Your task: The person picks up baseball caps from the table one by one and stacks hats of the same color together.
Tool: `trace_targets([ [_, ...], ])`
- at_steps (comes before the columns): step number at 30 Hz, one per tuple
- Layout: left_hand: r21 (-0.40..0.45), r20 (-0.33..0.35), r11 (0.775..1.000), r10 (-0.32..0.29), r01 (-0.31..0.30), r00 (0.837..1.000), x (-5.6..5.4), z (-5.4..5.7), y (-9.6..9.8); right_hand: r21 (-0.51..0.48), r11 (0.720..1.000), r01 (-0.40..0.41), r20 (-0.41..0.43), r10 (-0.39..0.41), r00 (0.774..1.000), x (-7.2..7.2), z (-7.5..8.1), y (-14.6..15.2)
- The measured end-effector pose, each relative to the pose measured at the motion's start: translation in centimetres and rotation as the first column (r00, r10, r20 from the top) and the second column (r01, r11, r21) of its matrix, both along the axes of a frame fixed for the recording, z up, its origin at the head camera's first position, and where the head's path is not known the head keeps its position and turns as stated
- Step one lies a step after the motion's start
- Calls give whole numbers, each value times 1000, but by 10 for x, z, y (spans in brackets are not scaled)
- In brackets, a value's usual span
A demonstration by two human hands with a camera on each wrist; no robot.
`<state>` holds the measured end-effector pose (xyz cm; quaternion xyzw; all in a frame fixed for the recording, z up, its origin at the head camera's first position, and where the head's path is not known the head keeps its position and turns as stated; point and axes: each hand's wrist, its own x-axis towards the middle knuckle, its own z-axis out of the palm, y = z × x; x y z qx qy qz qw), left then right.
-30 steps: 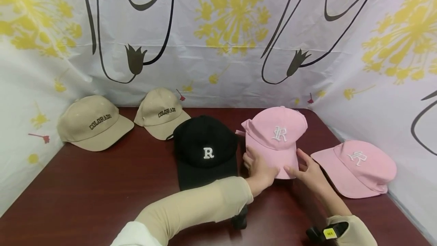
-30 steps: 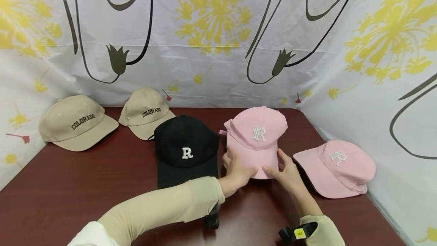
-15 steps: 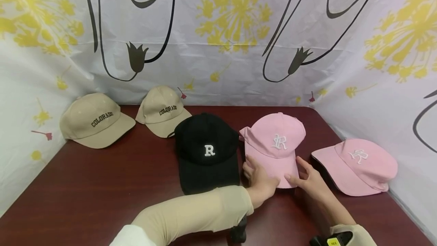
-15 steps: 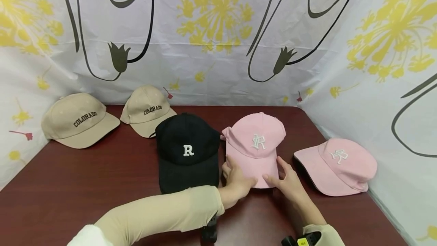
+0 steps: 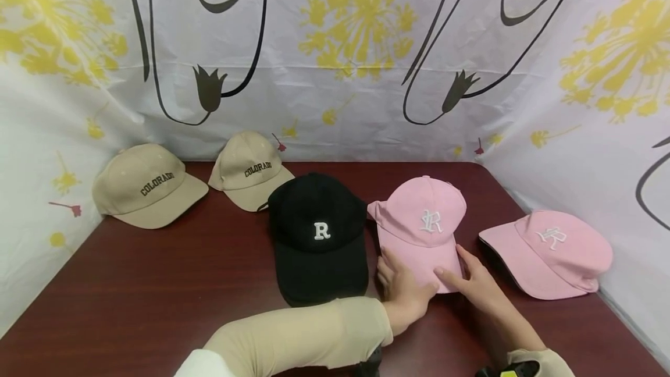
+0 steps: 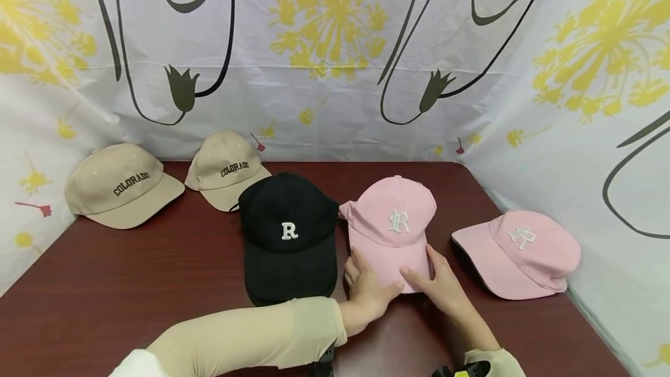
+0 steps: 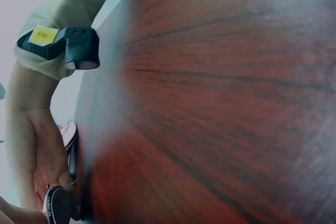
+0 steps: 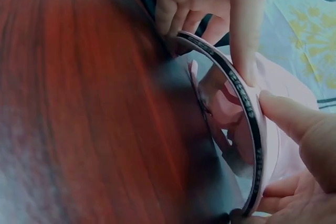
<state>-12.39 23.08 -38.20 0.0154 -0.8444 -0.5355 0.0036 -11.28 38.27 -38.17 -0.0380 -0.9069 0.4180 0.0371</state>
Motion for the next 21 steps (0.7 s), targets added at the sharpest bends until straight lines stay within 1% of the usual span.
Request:
trace_targets([
  [4, 17, 14, 1000, -20, 20, 1000, 3, -3, 1, 55, 998, -10, -4, 10, 1000, 1, -3, -3],
  [7, 23, 32, 999, -39, 39, 999, 4, -4, 0, 68, 998, -14, 18, 12, 1000, 3, -4, -5],
  [9, 17, 39, 999, -44, 43, 998, 4, -6, -1, 66, 998, -11, 15, 10, 1000, 3, -5, -6],
  [15, -26, 15, 999, -46, 46, 999, 4, -7, -1, 67, 998, -9, -42, 12, 999, 2, -7, -10],
  [21, -60, 4, 996, -60, 60, 998, 3, -7, -1, 83, 997, -7, -53, 11, 999, 2, -9, -10],
])
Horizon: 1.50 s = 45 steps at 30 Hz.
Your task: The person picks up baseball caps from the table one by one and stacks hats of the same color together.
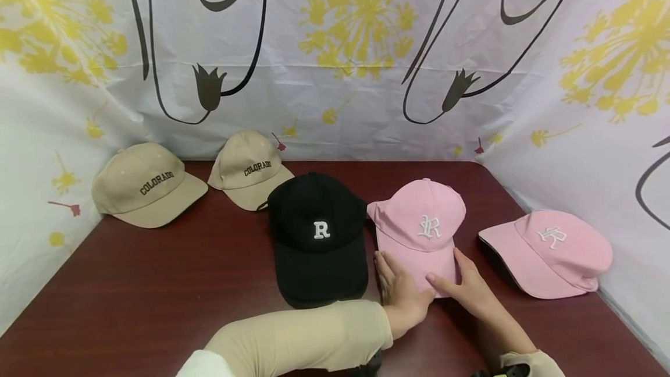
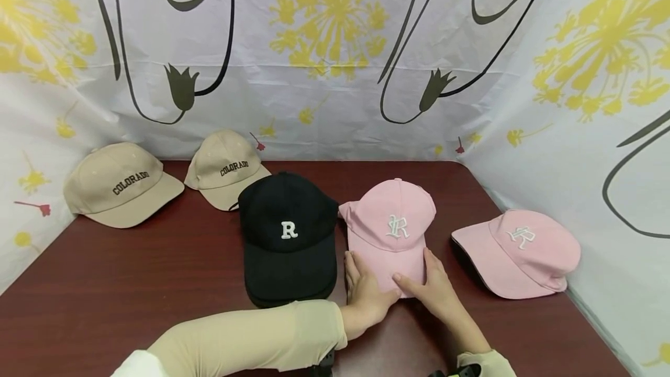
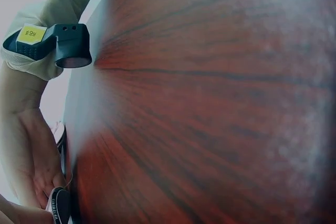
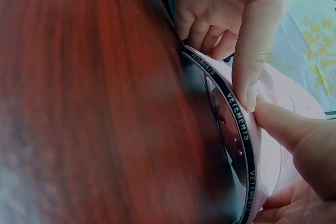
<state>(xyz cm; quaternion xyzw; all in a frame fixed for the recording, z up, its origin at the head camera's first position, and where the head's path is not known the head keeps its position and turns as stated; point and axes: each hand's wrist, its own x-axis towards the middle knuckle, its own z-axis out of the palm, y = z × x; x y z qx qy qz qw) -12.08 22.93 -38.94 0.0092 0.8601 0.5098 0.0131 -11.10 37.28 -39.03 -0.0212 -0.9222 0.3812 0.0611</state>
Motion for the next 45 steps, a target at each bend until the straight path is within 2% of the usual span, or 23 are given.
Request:
trace_targets([
  [9, 40, 17, 999, -26, 25, 1000, -4, 1, -2, -2, 1000, 19, 17, -19, 1000, 0, 0, 2],
  [21, 34, -31, 995, -88, 89, 996, -17, 10, -7, -1, 1000, 28, 45, -28, 999, 6, 9, 10],
  [28, 26, -26, 979, -203, 204, 979, -25, 24, -12, -8, 999, 34, 10, -34, 999, 11, 16, 17],
  [33, 34, -33, 964, -263, 264, 964, -30, 34, -12, -43, 998, 40, -9, -41, 999, 14, 21, 23],
  [38, 69, -26, 952, -298, 299, 954, -28, 38, -7, -62, 995, 80, 14, -79, 997, 22, 27, 31],
  [45, 88, -52, 947, -305, 309, 951, -17, 42, -3, -51, 992, 112, 40, -110, 993, 34, 31, 43],
])
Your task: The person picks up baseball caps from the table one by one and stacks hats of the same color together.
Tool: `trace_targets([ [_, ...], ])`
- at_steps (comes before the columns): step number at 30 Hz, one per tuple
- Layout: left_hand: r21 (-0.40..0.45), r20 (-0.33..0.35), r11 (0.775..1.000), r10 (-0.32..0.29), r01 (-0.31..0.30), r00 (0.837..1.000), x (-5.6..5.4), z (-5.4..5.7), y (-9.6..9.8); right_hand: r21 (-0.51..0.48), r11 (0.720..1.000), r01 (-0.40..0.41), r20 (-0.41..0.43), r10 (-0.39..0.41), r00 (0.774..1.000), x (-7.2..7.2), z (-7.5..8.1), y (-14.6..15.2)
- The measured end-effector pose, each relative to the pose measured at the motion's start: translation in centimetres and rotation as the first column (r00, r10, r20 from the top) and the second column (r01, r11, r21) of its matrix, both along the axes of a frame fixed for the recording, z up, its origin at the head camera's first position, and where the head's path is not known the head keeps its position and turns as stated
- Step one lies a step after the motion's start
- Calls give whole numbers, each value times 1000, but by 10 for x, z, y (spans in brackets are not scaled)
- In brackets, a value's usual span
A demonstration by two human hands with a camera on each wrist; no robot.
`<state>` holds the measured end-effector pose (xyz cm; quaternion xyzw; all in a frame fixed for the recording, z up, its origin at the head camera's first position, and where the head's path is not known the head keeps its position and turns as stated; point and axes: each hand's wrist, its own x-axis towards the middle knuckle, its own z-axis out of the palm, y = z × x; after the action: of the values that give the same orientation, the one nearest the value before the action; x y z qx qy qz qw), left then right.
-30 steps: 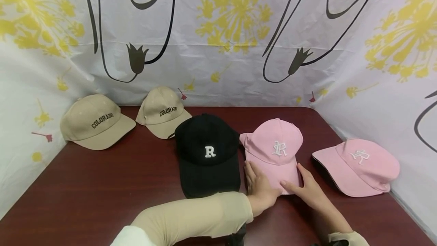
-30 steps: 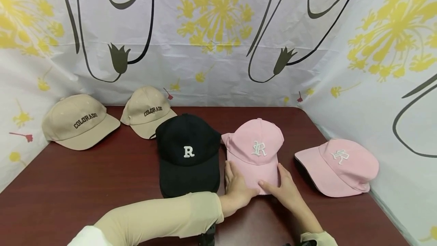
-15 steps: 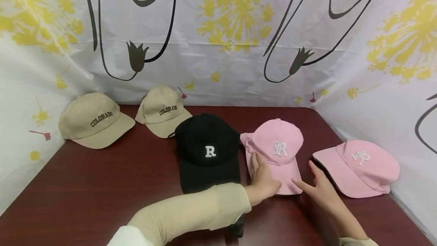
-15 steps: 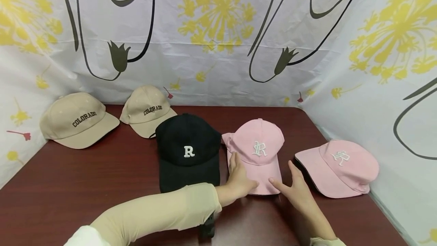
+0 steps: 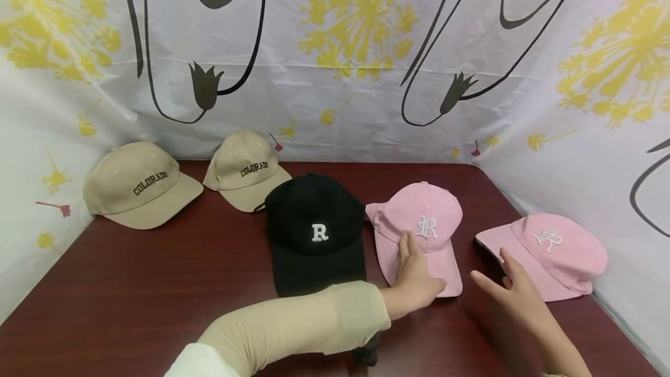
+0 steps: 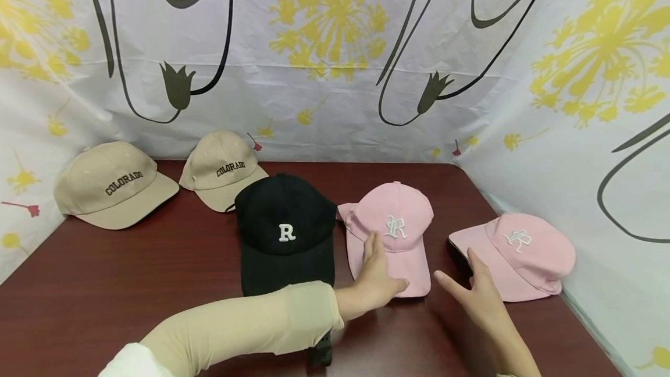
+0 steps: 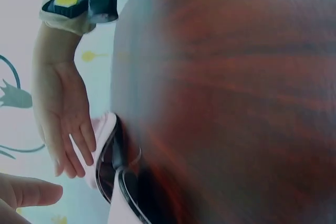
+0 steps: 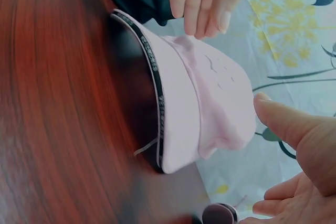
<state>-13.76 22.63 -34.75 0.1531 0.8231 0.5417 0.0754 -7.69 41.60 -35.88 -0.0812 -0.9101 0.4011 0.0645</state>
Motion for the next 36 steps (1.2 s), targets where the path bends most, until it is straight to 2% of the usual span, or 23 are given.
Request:
trace_targets([
  [6, -54, -24, 996, -77, 76, 997, 18, 1, 13, -6, 999, 41, -5, -41, 999, 11, 0, 16],
  [8, -84, -9, 990, -115, 114, 993, 23, 1, 18, 2, 998, 60, 2, -60, 998, 14, -1, 20],
  [14, -158, 6, 967, -204, 202, 979, 27, 3, 37, -14, 996, 91, -26, -92, 995, 22, -5, 30],
  [19, -245, -21, 945, -228, 216, 973, 21, 7, 54, -20, 994, 111, -43, -112, 993, 26, -8, 37],
  [23, -288, -18, 930, -245, 230, 969, 13, 11, 67, -17, 991, 134, -35, -134, 990, 28, -7, 42],
  [30, -361, -16, 906, -241, 219, 970, -3, 14, 91, 16, 986, 168, 43, -168, 985, 30, -7, 51],
  [36, -347, 34, 920, -185, 185, 982, -18, 9, 113, 10, 979, 203, 69, -203, 977, 33, -8, 60],
])
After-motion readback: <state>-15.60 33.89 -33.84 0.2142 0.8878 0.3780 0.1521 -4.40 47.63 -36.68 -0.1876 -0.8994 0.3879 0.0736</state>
